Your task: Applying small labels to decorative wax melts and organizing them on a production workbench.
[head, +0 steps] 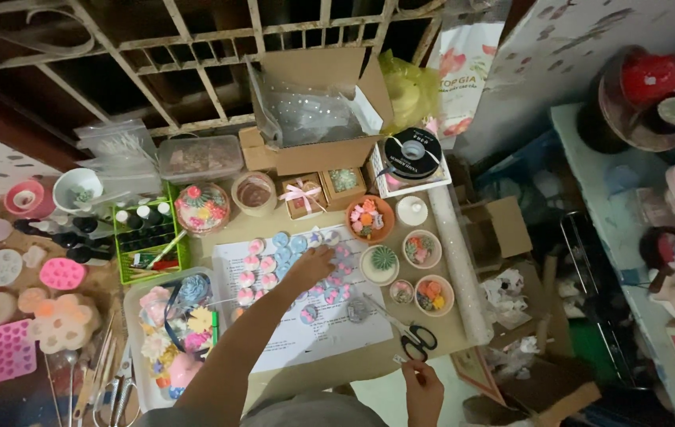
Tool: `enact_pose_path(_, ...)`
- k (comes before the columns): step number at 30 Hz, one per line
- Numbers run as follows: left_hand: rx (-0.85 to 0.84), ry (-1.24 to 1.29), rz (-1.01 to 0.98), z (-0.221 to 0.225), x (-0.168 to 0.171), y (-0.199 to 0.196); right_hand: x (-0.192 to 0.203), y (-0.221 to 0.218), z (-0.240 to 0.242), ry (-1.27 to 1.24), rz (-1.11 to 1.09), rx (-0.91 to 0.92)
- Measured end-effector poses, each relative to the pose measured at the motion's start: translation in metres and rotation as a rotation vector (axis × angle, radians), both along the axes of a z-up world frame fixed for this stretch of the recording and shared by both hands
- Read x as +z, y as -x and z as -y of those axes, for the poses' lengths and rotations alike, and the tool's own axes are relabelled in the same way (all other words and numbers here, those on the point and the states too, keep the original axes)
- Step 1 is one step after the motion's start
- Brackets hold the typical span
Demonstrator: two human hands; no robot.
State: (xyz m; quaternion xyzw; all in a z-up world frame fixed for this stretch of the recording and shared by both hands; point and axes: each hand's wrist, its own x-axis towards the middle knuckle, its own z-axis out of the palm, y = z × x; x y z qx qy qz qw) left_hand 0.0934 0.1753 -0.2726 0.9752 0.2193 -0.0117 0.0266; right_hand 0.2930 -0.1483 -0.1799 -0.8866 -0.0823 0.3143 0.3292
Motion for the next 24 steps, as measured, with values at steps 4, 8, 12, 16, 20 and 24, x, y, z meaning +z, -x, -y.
enact_pose_path(4, -0.032, -0.067, -0.112, -0.006, -0.004, 0.002, 0.008, -0.001, -0.009, 0.001, -0.107, -0.095)
enact_pose_path(8, 0.086, 0.122, 0.221, -0.002, 0.025, 0.006, 0.029, -0.002, -0.031, -0.248, -0.215, -0.055)
enact_pose_path(12, 0.717, 1.243, 0.713, 0.029, 0.123, 0.002, 0.099, 0.01, -0.084, -0.53, -0.319, 0.062)
enact_pose_path(16, 0.622, 1.851, 1.097, 0.076, 0.193, 0.017, 0.151, 0.028, -0.113, -0.645, -0.377, 0.166)
enact_pose_path(20, 0.16, 2.158, 1.333, 0.106, 0.209, 0.03, 0.193, 0.048, -0.117, -0.909, -0.458, 0.438)
enact_pose_path(24, -0.008, 2.217, 1.357, 0.116, 0.206, 0.035, 0.227, 0.07, -0.111, -0.823, -0.443, 0.604)
